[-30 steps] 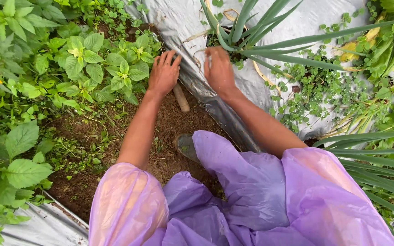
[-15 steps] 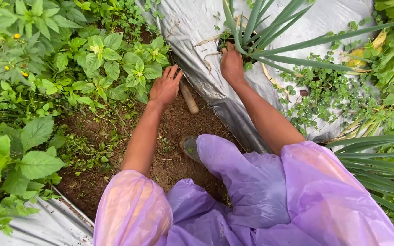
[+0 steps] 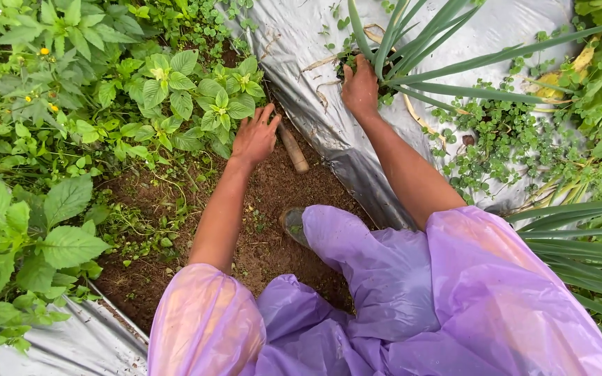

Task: The person uses a small hand hoe to loosen the soil and remove weeds from a garden bed covered with white plastic mulch. They pull the uprooted weeds by hand and toss them aside, working along the edge of the plastic sheeting.

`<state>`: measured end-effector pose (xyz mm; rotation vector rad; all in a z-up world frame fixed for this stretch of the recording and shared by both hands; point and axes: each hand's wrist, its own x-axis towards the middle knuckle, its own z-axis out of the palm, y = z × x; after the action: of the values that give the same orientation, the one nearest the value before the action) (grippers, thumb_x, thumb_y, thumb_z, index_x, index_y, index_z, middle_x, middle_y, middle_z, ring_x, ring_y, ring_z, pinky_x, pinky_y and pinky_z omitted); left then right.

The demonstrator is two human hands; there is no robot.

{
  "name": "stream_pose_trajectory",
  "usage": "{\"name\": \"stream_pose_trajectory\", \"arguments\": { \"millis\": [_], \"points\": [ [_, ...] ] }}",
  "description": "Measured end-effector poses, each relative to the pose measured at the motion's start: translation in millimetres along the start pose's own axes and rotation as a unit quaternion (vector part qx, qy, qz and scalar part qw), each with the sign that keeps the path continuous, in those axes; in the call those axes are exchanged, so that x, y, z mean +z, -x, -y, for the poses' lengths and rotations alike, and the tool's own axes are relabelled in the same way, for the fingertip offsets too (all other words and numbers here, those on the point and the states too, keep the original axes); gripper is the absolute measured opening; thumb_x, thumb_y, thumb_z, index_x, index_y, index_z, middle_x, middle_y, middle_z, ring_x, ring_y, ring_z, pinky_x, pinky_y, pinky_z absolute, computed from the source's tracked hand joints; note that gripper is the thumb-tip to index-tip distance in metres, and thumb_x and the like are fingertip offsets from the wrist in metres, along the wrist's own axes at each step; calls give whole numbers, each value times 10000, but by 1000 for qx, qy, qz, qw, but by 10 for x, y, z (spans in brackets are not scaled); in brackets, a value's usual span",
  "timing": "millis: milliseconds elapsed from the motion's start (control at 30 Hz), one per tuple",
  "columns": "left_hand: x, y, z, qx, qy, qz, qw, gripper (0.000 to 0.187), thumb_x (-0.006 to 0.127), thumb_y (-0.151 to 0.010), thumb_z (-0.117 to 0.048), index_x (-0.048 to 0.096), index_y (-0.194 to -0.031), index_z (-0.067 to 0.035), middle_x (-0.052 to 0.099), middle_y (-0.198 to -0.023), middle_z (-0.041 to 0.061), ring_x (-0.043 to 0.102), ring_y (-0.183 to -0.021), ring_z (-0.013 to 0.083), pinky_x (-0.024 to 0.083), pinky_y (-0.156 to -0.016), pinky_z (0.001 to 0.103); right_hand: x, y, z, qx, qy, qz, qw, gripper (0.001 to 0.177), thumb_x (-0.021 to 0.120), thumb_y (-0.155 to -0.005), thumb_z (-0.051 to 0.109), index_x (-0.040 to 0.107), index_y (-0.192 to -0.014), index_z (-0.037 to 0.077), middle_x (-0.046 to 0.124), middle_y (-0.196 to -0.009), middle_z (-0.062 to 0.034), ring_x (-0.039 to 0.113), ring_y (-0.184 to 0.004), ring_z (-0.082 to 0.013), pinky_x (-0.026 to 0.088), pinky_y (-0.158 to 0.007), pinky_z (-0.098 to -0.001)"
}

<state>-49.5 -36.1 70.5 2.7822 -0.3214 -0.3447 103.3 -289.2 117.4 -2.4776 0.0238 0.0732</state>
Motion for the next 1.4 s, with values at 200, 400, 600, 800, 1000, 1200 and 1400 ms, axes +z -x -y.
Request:
{"name": "stream_pose_trajectory", "arguments": {
  "millis": [200,400,600,800,1000,1200,1400],
  "points": [
    [-21,-12,-18,4,3,5,1000,652,580,-895,89,472,-1521,-58,247,-1714,207,360,-1506,412,346,-1195,719,-283,376,384,9,-154,26,988,305,418,-1079,20,436,-1382,-14,653,-1185,-264,677,-1269,-285,572,-509,-360],
    [-44,49,-9,-4,19,19,1000,632,499,-928,114,477,-1530,-79,211,-1739,204,313,-1557,469,264,-1241,710,-78,358,165,-73,-63,-47,994,330,442,-1022,-62,428,-1351,-44,584,-1347,-295,698,-1146,-386,553,-1063,-518],
    [70,36,103,-14,4,38,999,572,512,-989,5,469,-1547,-113,193,-1754,182,308,-1575,414,232,-1268,672,72,333,36,-6,-369,-43,928,157,349,-1122,8,410,-1052,134,339,-936,-23,666,-1138,-205,473,-471,-258],
    [125,29,134,-7,3,39,999,574,522,-988,15,468,-1552,-76,212,-1741,207,306,-1571,433,229,-1265,685,155,495,6,-123,-362,-33,923,150,352,-1079,0,379,-990,117,267,-843,-2,275,-693,-133,346,-576,-308],
    [208,47,180,6,-19,55,998,465,556,-1023,-82,516,-1486,-73,243,-1726,229,286,-1568,464,211,-1284,663,48,494,103,-51,-424,-16,904,282,388,-1113,118,344,-839,166,230,-785,45,213,-678,-101,241,-553,-310],
    [217,54,218,2,-29,56,998,538,560,-1027,-79,472,-1557,-74,236,-1728,226,302,-1567,437,237,-1272,663,-51,658,226,-274,-105,-54,955,134,416,-1091,-31,505,-1014,31,686,-998,-152,671,-703,-185,670,-516,-288],
    [38,159,96,-29,-19,107,994,537,320,-1082,-155,385,-1616,-160,174,-1759,200,180,-1630,394,92,-1320,613,171,885,772,-231,-156,116,953,153,485,-1054,-46,622,-1036,21,647,-899,-85,661,-753,-197,660,-638,-298]
  ]
}}
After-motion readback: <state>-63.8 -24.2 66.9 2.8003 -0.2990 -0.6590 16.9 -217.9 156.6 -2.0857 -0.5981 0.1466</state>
